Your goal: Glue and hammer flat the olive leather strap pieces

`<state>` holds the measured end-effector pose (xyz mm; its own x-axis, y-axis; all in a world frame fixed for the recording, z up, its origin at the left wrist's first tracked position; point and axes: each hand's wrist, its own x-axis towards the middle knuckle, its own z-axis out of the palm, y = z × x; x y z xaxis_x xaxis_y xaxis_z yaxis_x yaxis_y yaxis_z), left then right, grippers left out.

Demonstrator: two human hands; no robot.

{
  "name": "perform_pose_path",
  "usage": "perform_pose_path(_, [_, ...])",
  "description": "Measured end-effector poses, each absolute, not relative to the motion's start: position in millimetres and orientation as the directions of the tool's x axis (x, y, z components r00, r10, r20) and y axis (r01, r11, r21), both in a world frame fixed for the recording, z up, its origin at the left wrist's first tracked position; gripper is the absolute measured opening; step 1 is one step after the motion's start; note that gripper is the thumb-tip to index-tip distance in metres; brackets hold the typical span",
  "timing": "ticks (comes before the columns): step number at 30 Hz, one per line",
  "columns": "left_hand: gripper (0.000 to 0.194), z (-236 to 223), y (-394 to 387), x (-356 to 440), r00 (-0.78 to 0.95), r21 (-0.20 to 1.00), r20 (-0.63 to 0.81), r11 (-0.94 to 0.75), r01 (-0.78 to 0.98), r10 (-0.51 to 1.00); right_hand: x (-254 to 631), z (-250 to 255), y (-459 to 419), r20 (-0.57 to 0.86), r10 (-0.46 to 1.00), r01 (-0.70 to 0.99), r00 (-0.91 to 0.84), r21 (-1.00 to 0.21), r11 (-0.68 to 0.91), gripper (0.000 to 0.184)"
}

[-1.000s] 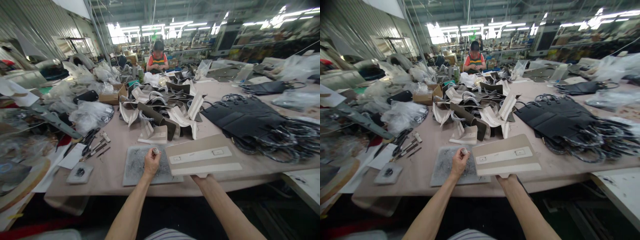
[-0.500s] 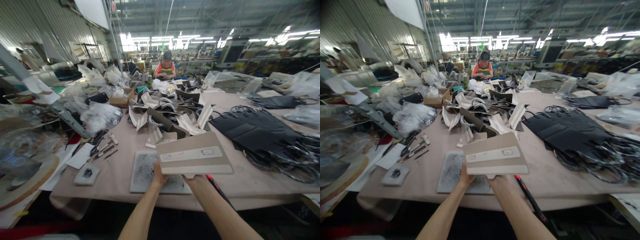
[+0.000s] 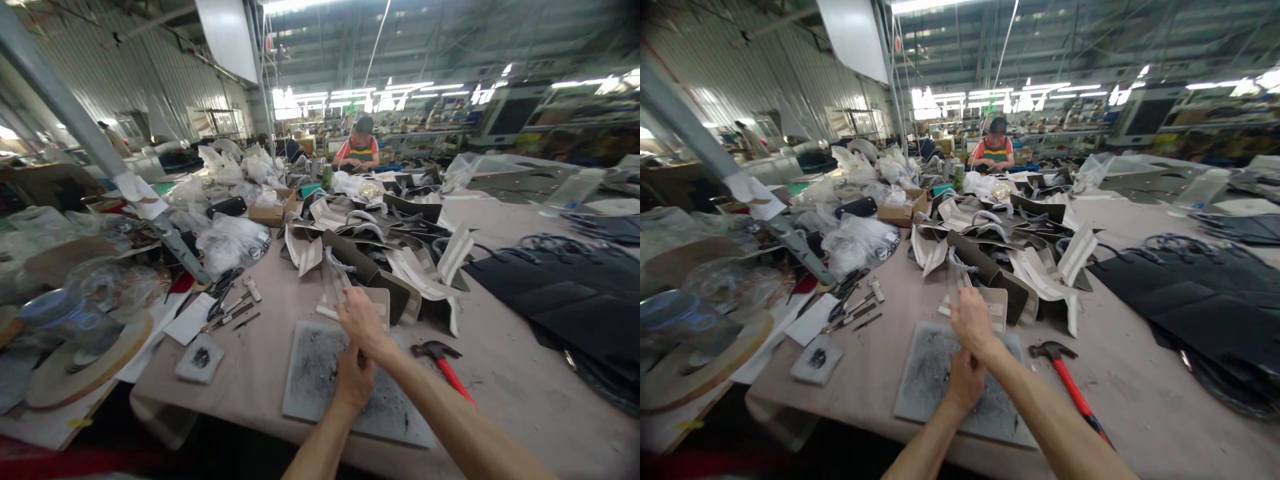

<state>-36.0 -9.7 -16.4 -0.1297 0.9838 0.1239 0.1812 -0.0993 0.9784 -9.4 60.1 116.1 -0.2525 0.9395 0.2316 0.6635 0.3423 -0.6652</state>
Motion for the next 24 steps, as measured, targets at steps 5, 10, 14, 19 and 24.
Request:
perform_pose_path(5, [0.015, -10.8, -12.2, -32.7, -0.21, 0.992, 0.065, -0.041, 0.119, 0.976, 54.0, 96.6, 109.6, 0.254, 0.967, 0.791, 0.034, -0.597, 0.129, 0.042])
perform_pose_path(10, [0.017, -10.1, -10.3, -33.6, -0.19, 0.989, 0.051, -0.024, 0.143, 0.98, 80.9, 61.8, 102.0, -0.096, 0.982, 0.589, 0.161, -0.789, -0.174, 0.043])
perform_pose_path(14, [0.02, -11.5, -9.5, -35.2, -0.173, 0.991, 0.042, -0.02, 0.131, 0.984, 68.9, 48.9, 108.1, -0.174, 0.984, 0.49, 0.033, -0.855, -0.167, 0.025])
perform_pose_path(19, [0.018, -12.7, -8.3, -34.4, -0.19, 0.998, 0.031, -0.018, 0.066, 0.981, 90.4, 85.4, 97.6, -0.026, 1.0, 0.529, -0.002, -0.848, -0.021, 0.033])
perform_pose_path(24, [0.023, -10.9, -10.5, -35.3, -0.378, 0.996, 0.062, -0.081, -0.034, 0.924, 152.2, 110.3, 22.3, 0.469, 0.875, 0.719, -0.122, -0.565, 0.404, 0.035])
